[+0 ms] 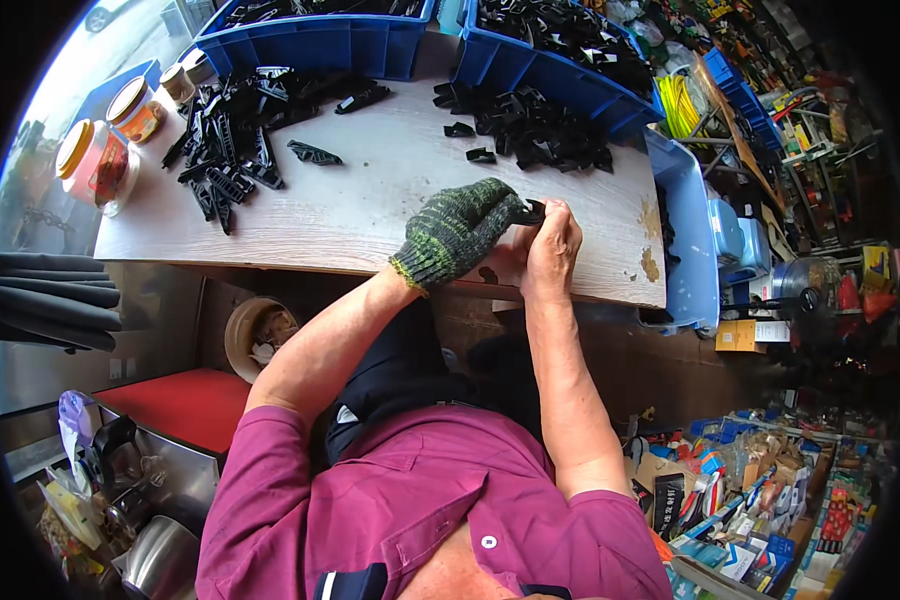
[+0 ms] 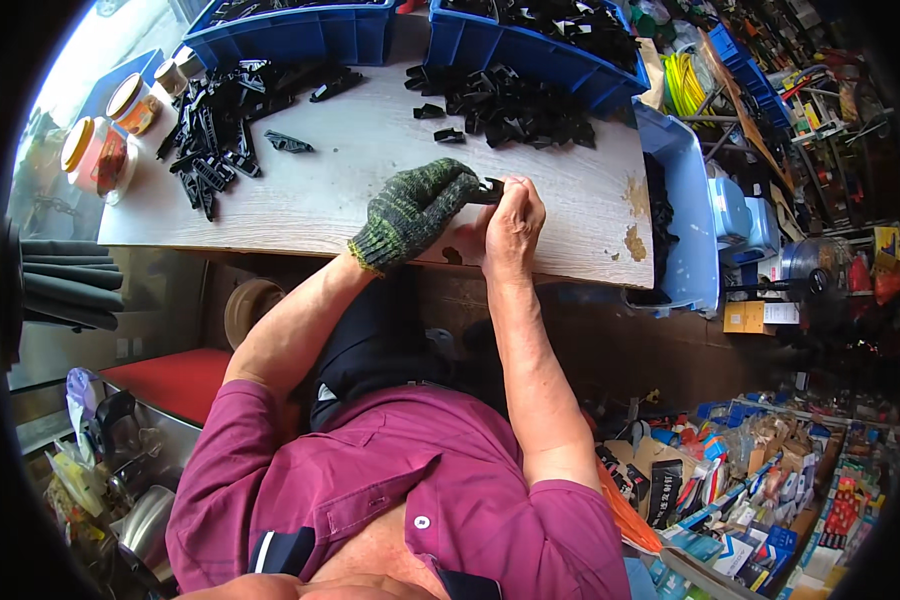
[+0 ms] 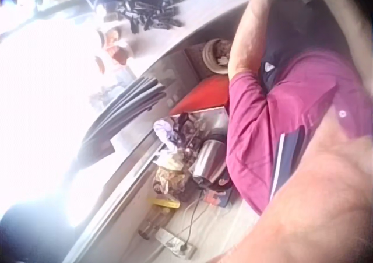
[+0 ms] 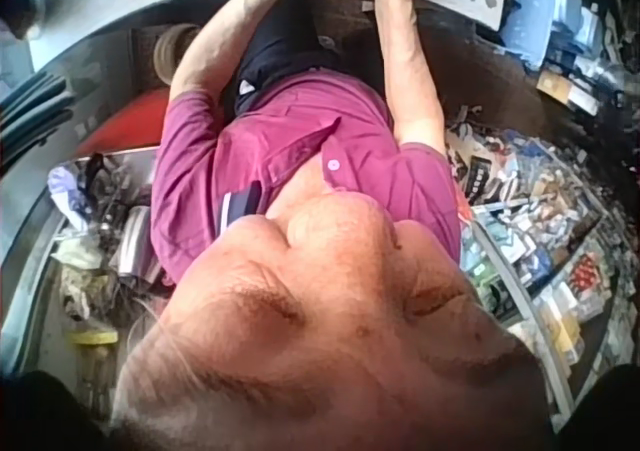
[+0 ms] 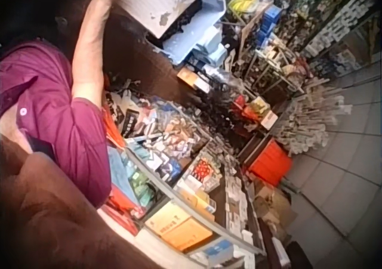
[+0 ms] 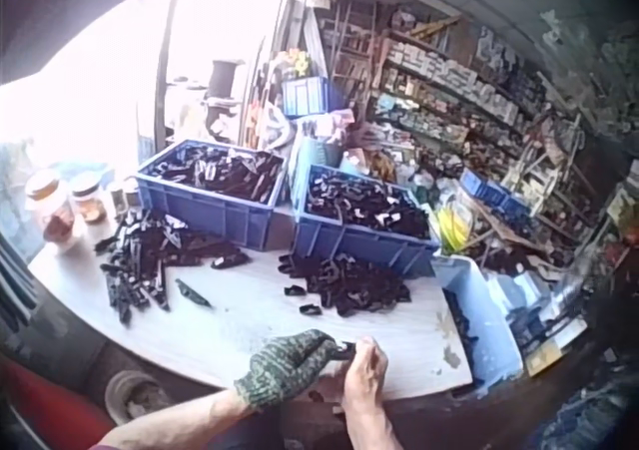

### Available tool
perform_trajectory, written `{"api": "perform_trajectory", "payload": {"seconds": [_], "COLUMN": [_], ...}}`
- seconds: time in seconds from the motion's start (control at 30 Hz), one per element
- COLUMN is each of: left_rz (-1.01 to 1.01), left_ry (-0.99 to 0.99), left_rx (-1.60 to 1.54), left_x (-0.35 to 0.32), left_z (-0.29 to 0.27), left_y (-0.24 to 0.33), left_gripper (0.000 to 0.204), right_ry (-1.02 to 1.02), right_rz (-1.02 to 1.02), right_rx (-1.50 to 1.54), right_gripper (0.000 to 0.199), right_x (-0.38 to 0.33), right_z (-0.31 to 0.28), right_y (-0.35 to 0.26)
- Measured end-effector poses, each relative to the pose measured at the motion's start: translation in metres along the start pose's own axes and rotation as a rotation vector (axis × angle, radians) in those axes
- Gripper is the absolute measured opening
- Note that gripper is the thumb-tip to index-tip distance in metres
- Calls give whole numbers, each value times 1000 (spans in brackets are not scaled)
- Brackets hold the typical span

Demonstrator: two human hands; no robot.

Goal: Inspect and sort small black plastic hardware components at a workshop workbench.

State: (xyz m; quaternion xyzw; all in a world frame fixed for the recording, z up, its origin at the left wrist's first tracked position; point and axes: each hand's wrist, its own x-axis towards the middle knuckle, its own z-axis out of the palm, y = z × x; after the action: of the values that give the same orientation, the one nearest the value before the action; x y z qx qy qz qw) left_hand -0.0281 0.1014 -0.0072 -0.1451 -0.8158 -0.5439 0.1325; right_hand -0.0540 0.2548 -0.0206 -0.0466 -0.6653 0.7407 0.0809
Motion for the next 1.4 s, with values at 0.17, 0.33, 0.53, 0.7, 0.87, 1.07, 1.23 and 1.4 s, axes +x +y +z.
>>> {"api": "perform_trajectory", "payload": {"seconds": [0.17, 0.33, 0.53, 0.7, 0.87, 1.07, 1.23, 1.4], "left_rz": [-89, 344, 237, 163, 77, 129, 31, -341], "left_ry": [22, 262, 183, 66, 172, 157, 189, -52], "left_rx": [68, 511, 427, 73, 594, 705, 309, -397], "left_x": [3, -9, -10, 4, 50, 54, 48, 40], "left_z": [6, 49, 55, 34, -10, -5, -11, -12], "left_y": [4, -21, -2, -7, -18, -33, -28, -13], "left_gripper": [25, 47, 40, 31, 21, 18, 18, 29], "right_ry": [15, -1, -48, -46, 151, 511, 810, 11], "right_rz": [-165, -172, -165, -185, 264, 168, 85, 260], "right_rx": [-123, -158, -114, -47, 130, 208, 118, -6], "right_gripper": [26, 28, 30, 29, 33, 35, 31, 47], "right_x": [0, -7, -13, -2, -2, 61, 70, 24], "right_z": [-4, 1, -6, -13, -7, -79, -110, -43], "right_y": [5, -4, -20, -2, -32, -65, -83, -53]}}
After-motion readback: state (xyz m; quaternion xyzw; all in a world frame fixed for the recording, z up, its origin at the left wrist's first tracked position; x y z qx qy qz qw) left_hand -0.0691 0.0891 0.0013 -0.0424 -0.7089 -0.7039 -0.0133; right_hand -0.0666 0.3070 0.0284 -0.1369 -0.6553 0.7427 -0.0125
